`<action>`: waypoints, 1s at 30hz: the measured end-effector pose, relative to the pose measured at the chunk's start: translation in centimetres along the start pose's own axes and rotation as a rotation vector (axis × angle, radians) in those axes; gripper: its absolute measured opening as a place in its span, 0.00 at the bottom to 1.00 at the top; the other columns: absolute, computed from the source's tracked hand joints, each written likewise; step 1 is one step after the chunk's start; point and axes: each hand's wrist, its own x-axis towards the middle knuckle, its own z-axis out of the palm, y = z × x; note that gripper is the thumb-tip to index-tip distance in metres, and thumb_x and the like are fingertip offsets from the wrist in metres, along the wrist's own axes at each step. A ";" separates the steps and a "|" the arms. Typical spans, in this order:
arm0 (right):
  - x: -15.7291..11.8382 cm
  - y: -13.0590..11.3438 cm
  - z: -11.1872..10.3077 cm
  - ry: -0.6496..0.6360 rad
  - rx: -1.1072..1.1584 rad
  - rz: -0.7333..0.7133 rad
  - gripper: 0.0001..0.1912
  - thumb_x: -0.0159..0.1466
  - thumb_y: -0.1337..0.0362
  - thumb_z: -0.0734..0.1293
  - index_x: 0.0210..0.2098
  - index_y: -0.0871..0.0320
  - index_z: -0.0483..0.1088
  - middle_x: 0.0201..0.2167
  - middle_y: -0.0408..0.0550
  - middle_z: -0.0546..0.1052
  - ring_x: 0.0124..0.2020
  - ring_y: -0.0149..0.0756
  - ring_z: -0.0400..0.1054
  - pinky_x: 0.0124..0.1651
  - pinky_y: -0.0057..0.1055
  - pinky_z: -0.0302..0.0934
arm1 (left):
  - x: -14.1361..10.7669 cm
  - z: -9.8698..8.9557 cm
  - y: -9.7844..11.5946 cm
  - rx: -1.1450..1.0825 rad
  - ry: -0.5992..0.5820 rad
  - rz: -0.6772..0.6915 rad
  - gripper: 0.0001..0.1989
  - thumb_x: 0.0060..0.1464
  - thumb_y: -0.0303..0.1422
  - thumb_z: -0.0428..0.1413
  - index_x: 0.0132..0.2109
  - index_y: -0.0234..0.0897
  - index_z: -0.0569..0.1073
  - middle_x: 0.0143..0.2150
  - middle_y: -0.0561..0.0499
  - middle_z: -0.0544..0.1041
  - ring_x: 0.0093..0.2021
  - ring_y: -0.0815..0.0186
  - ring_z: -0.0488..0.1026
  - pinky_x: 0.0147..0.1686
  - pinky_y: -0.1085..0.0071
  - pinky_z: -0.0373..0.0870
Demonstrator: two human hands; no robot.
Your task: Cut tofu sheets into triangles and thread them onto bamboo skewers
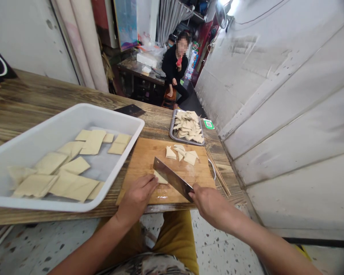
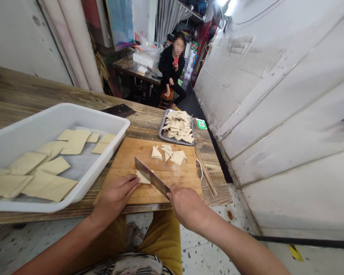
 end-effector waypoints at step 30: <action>1.4 2.1 2.1 0.105 0.072 -0.002 0.13 0.68 0.63 0.53 0.41 0.63 0.66 0.33 0.56 0.77 0.35 0.40 0.72 0.33 0.27 0.55 | 2.8 1.0 0.4 0.080 -0.031 0.004 0.11 0.57 0.33 0.49 0.41 0.33 0.72 0.41 0.42 0.76 0.41 0.60 0.72 0.42 0.65 0.69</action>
